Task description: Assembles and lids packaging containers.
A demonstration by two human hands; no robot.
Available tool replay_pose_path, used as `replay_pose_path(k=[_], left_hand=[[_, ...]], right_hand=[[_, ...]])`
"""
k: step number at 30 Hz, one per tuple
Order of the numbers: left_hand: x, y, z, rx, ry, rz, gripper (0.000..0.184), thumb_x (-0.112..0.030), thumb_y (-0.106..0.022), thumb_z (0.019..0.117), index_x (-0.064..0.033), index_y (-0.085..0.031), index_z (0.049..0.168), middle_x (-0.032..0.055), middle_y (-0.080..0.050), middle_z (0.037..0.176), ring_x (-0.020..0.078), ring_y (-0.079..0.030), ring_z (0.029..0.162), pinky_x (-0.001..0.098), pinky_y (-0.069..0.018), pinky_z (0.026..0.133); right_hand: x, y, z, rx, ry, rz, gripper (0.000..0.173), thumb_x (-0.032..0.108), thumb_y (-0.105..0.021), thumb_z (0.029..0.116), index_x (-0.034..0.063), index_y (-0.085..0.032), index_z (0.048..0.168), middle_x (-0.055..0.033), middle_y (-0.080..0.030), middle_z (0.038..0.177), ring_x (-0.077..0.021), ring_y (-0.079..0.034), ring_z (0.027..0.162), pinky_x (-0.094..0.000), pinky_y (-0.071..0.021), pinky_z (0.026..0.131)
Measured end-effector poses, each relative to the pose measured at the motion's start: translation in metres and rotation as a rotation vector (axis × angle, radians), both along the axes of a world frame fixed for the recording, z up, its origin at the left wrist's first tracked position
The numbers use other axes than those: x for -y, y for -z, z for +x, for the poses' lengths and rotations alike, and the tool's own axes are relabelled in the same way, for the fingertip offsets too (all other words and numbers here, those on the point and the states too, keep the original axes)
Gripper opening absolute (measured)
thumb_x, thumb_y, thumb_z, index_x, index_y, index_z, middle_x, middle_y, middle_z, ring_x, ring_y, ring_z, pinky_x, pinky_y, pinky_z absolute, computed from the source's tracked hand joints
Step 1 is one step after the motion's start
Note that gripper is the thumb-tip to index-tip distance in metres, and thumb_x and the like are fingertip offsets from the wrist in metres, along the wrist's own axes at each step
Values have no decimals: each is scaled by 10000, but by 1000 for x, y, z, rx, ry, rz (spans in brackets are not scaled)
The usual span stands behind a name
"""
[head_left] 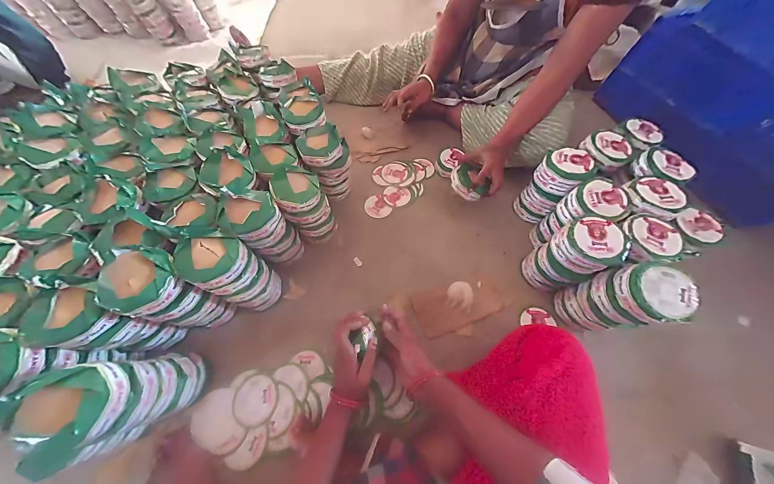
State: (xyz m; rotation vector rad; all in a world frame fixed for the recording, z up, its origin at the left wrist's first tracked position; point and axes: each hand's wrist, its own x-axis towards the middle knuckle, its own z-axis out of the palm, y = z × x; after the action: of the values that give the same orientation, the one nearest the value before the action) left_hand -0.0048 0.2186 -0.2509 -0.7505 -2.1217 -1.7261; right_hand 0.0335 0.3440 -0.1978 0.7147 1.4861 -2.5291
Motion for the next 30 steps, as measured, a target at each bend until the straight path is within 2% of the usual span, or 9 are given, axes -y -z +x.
replay_pose_path(k=[3,8,12,14,17,19,23,26,30], left_hand=[[-3,-1,0,5,-19,26,379,-329,-511,1026,-43,-472,1271,127,-635,1256,194,-551,1311,411,-406,1155],[-6,-3,0,13,-57,35,426,-355,-500,1021,0,-469,1253,158,-632,1247,201,-574,1272,380,-456,1104],[-13,-5,8,10,-124,-139,476,-401,-453,1005,0,-522,1251,155,-661,1228,259,-547,1299,523,-283,1200],[-16,-9,12,30,-186,-238,476,-352,-496,963,21,-540,1256,150,-674,1209,285,-564,1279,588,-241,1206],[-17,-21,18,128,-278,-363,504,-289,-571,897,66,-565,1254,188,-664,1216,354,-576,1253,645,-218,1186],[-19,-31,17,235,-308,-389,495,-269,-601,886,69,-586,1247,223,-641,1256,409,-544,1280,662,-197,1176],[-16,-58,3,572,-248,-370,444,-133,-731,840,55,-637,1231,278,-584,1305,452,-492,1293,653,-313,1103],[9,-68,-16,752,-61,-390,435,-201,-626,953,19,-599,1327,257,-539,1394,398,-472,1339,571,-371,1114],[50,-66,-44,705,167,-529,363,-163,-607,997,-63,-638,1345,177,-586,1392,285,-570,1273,438,-469,1061]], right_hand=[[3,-1,2,-39,3,6,593,27,-556,995,45,-324,1540,-136,-542,1445,-181,-596,1243,-359,-535,989],[9,6,0,-54,52,3,567,34,-549,1007,24,-337,1533,-139,-551,1438,-169,-595,1244,-341,-518,1019],[3,12,-2,15,79,16,542,57,-514,1039,37,-297,1536,-148,-594,1384,-179,-625,1185,-361,-527,981],[-3,10,-7,22,27,205,589,12,-552,1008,-21,-281,1530,-195,-585,1387,-204,-627,1194,-346,-522,993],[-10,11,-15,24,-88,687,631,22,-675,919,-21,-422,1495,-189,-647,1303,-247,-653,1171,-370,-528,1019],[-9,1,-16,72,-135,736,577,57,-672,941,2,-456,1473,-163,-689,1230,-235,-685,1108,-383,-544,995],[-9,-8,-6,68,-92,508,568,14,-624,976,-51,-379,1484,-183,-689,1235,-214,-693,1096,-360,-547,973],[-10,-6,-4,39,-75,480,583,23,-648,963,-57,-387,1477,-188,-694,1222,-218,-697,1084,-373,-555,964],[-2,-4,-8,21,7,552,556,-11,-679,922,-71,-456,1427,-185,-714,1134,-214,-709,1009,-359,-569,921]])
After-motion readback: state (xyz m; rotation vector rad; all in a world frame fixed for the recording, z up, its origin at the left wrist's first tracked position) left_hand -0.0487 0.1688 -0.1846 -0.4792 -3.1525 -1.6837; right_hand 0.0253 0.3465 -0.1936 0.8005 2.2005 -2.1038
